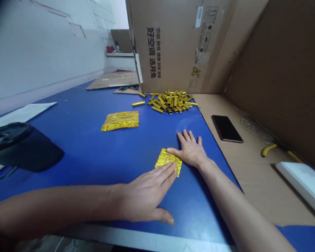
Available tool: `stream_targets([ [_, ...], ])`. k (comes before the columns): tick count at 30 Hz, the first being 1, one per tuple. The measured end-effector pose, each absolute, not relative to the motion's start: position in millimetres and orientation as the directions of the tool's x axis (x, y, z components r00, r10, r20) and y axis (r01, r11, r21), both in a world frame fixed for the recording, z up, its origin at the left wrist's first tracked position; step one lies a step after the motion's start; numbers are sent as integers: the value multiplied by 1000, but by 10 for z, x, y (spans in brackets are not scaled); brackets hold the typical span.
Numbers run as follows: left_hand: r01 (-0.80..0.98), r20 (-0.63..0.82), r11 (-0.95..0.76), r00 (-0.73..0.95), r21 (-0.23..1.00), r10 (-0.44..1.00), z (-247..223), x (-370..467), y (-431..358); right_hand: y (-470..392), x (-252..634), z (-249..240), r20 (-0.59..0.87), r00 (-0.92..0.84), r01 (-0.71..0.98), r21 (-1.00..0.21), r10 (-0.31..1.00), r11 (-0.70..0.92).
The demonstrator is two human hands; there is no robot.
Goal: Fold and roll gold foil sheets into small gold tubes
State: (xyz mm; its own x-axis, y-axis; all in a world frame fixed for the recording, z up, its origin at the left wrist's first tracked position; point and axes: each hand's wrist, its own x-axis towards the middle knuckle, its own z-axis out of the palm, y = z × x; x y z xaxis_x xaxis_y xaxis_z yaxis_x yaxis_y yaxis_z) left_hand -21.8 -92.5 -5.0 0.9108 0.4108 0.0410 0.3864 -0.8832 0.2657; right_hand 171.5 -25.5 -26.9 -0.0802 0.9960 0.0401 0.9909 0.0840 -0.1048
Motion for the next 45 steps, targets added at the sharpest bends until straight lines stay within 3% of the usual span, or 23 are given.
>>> stream_targets([
  [5,346,23,-918,934,196,357,26,-270,-755,-250,1726,-283,51,-87,989,-112,995,92],
  [11,343,112,-934,929,102,354,-46,-291,-747,-245,1727,-291,52,-95,989,-110,994,100],
  [23,395,152,-910,899,124,411,-87,-274,-800,-256,1747,-260,71,-108,986,-118,992,116],
  [31,371,167,-919,905,136,390,-75,-266,-790,-391,1754,-225,-3,-273,956,-115,962,271],
  [37,382,160,-914,902,140,401,-72,-261,-778,-296,1763,-257,37,-138,985,-97,990,142],
  [45,356,78,-919,925,170,372,42,-328,-714,-282,1762,-248,50,-120,986,-110,992,124],
])
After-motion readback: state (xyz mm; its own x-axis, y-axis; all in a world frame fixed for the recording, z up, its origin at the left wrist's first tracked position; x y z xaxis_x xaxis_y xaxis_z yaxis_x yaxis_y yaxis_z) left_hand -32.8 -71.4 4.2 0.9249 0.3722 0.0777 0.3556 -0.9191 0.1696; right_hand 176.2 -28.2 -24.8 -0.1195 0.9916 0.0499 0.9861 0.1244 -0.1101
